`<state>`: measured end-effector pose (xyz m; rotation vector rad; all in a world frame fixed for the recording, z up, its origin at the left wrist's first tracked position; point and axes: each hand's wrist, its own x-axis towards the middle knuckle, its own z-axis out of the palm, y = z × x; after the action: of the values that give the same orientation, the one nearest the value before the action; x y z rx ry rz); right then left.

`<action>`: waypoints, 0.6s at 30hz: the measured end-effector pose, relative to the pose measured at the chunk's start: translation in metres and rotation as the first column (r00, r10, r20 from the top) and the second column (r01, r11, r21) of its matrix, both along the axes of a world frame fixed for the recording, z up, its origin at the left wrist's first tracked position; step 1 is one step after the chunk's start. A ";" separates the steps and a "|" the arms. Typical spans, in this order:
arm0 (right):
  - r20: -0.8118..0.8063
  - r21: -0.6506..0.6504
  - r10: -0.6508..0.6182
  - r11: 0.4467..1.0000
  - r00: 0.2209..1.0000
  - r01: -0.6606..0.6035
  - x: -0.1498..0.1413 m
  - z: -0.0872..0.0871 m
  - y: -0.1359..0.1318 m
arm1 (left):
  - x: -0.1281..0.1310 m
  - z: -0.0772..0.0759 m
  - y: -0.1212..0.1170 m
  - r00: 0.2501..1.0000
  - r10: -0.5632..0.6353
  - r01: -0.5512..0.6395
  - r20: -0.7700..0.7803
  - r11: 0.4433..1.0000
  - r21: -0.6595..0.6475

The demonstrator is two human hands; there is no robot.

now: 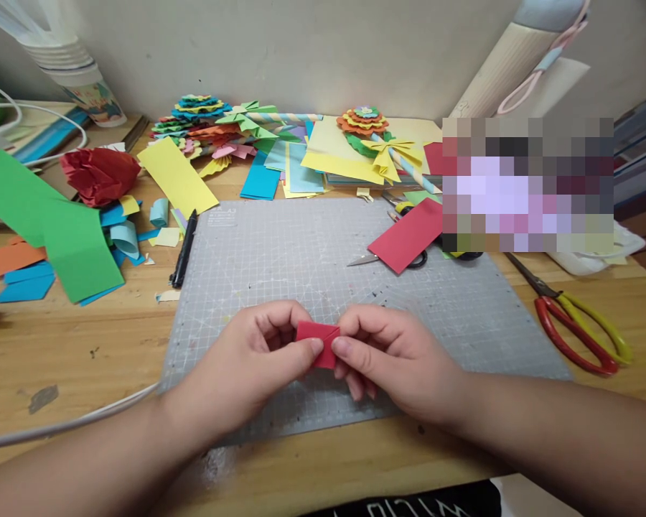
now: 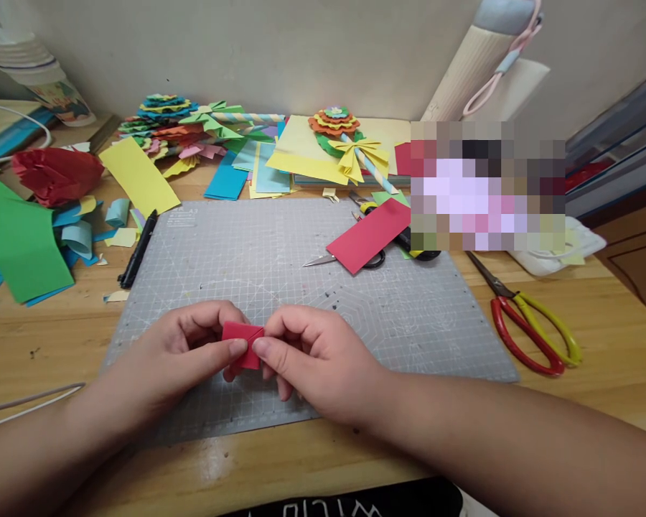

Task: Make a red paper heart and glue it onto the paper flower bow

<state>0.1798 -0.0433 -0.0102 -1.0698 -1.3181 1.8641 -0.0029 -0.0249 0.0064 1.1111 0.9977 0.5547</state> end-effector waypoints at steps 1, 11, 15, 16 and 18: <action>-0.001 -0.012 -0.005 1.000 1.000 0.005 0.000 0.000 0.000 | 0.000 0.000 0.000 1.000 -0.001 0.001 0.008 1.000 -0.008; 0.012 0.005 -0.017 1.000 1.000 0.017 0.001 0.004 -0.003 | 0.002 0.003 -0.001 1.000 -0.023 0.023 0.001 0.998 -0.062; 0.035 -0.005 -0.025 1.000 0.999 0.025 0.000 0.005 -0.003 | 0.002 0.003 -0.001 0.999 -0.048 0.048 0.011 0.997 -0.055; 0.038 -0.003 -0.023 1.000 0.999 0.023 0.000 0.005 -0.002 | 0.001 0.003 -0.001 0.999 -0.052 0.052 0.010 0.997 -0.053; 0.047 0.011 -0.014 1.000 0.999 0.014 0.000 0.004 -0.001 | 0.000 0.002 -0.001 0.998 -0.059 0.058 -0.002 0.997 -0.048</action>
<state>0.1794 -0.0445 -0.0060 -1.1213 -1.3425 1.8300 -0.0024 -0.0261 0.0085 1.0952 0.9738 0.4792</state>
